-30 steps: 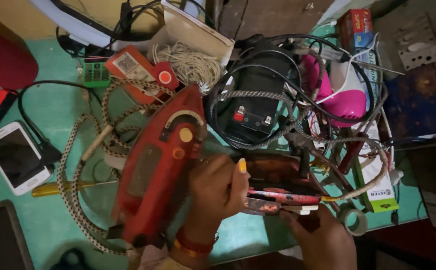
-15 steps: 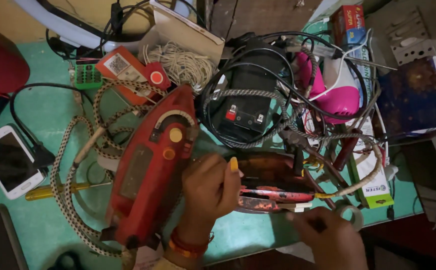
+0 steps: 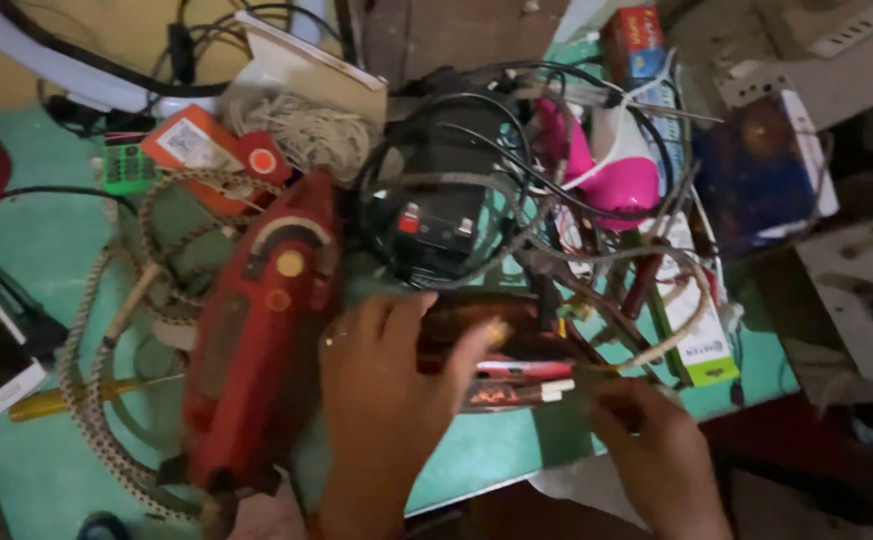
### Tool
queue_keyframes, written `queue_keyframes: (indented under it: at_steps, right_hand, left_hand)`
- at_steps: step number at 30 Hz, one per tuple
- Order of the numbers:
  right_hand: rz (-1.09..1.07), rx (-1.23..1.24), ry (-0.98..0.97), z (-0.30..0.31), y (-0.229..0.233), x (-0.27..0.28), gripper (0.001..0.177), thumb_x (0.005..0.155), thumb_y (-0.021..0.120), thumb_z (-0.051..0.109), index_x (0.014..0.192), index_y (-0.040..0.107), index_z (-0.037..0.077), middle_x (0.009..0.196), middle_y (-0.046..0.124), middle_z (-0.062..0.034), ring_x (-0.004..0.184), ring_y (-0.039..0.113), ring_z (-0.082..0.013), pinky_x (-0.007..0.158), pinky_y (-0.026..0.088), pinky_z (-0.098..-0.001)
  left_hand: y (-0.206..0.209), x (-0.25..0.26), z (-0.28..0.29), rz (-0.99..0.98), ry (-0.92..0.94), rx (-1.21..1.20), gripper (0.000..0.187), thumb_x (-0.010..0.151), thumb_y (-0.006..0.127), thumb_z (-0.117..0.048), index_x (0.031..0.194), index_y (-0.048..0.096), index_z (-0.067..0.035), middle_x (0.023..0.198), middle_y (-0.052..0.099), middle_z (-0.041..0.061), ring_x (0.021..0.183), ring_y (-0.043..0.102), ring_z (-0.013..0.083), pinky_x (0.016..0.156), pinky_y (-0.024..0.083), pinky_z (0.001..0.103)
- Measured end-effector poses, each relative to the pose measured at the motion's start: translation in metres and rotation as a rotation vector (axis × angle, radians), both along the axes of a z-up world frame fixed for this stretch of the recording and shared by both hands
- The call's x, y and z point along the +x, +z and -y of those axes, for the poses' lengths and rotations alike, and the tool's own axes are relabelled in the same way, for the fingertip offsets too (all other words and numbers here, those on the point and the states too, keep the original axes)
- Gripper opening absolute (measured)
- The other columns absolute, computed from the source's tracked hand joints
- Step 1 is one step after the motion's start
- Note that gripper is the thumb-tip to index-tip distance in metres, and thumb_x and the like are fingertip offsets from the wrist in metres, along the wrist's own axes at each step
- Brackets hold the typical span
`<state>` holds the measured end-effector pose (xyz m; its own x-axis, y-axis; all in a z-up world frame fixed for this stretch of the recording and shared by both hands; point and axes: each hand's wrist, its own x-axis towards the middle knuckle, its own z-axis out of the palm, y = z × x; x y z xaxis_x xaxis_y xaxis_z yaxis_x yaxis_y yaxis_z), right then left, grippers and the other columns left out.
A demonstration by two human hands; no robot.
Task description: The person repairs a clothes iron on a cluttered workbench. They use pliers to loosen parts, turn the iron over, and use a screwdriver to unscrew and work on the iron's soleplate and handle area, handling the iron and its components throughout.
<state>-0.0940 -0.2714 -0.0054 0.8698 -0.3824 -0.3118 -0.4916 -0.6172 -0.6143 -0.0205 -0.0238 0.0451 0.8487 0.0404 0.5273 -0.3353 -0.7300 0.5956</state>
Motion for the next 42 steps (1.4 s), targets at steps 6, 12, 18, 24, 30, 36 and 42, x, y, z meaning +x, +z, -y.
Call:
queue_keyframes:
  at_steps: [6,12,18,24,30,36,42]
  right_hand:
    - [-0.027,0.224,-0.116,0.023,-0.005,-0.011,0.03,0.087,0.075,0.015,0.114,0.076,0.001,0.093,0.081,-0.0134,0.085,0.071,-0.0204,0.075,0.056,-0.033]
    - [0.325,0.319,0.42,-0.017,0.033,0.025,0.069,0.089,0.065,0.004,0.154,0.042,0.007,0.155,0.049,-0.014,0.144,0.043,-0.0222,0.113,0.034,-0.0345]
    - [0.27,0.617,0.488,0.006,0.005,0.034,0.064,0.094,0.065,0.008,0.155,0.043,0.008,0.16,0.048,-0.0137,0.149,0.04,-0.0238,0.119,0.03,-0.0352]
    - [0.318,0.472,0.512,0.01,0.005,0.033,0.058,0.093,0.066,0.009,0.149,0.053,0.007,0.153,0.054,-0.0133,0.147,0.044,-0.0247,0.121,0.028,-0.0374]
    - [0.328,0.73,0.454,0.008,0.013,0.032,0.05,0.096,0.064,0.013,0.146,0.057,0.006,0.14,0.057,-0.0112,0.135,0.053,-0.0243,0.115,0.036,-0.036]
    - [0.347,0.817,0.388,-0.005,0.013,0.036,0.048,0.094,0.069,0.016,0.14,0.061,0.003,0.127,0.059,-0.0086,0.125,0.056,-0.0219,0.107,0.041,-0.0331]
    - [0.424,0.762,0.277,-0.02,0.011,0.053,0.046,0.095,0.067,0.021,0.137,0.065,0.003,0.121,0.061,-0.0083,0.119,0.057,-0.02,0.106,0.041,-0.0299]
  left_hand:
    - [-0.022,-0.014,0.012,-0.072,-0.106,0.411,0.035,0.081,0.07,-0.018,0.115,0.071,-0.02,0.11,0.068,-0.001,0.112,0.064,0.0218,0.112,0.033,0.069]
    - [-0.013,-0.013,-0.001,0.152,-0.319,0.338,0.046,0.082,0.069,-0.022,0.128,0.071,-0.016,0.126,0.069,0.001,0.112,0.064,0.0193,0.103,0.043,0.049]
    - [-0.019,-0.012,-0.002,0.249,-0.313,0.345,0.04,0.086,0.075,-0.024,0.122,0.07,-0.009,0.115,0.071,0.004,0.103,0.069,0.0209,0.087,0.051,0.043]
    - [-0.027,-0.018,-0.007,0.276,-0.34,0.501,0.039,0.083,0.073,-0.009,0.121,0.071,-0.002,0.112,0.073,0.009,0.092,0.07,0.023,0.077,0.057,0.037]
    - [-0.011,-0.023,-0.003,0.111,-0.319,0.298,0.045,0.075,0.083,-0.016,0.117,0.072,-0.005,0.1,0.074,0.009,0.086,0.073,0.0249,0.068,0.055,0.037]
    - [-0.017,-0.009,-0.011,-0.003,-0.328,0.21,0.052,0.062,0.086,-0.018,0.11,0.071,-0.008,0.098,0.077,0.009,0.084,0.075,0.0236,0.067,0.056,0.035]
    - [-0.011,0.018,-0.014,-0.253,-0.248,0.093,0.05,0.06,0.091,-0.022,0.107,0.079,-0.011,0.086,0.077,0.011,0.074,0.075,0.0252,0.065,0.057,0.034]
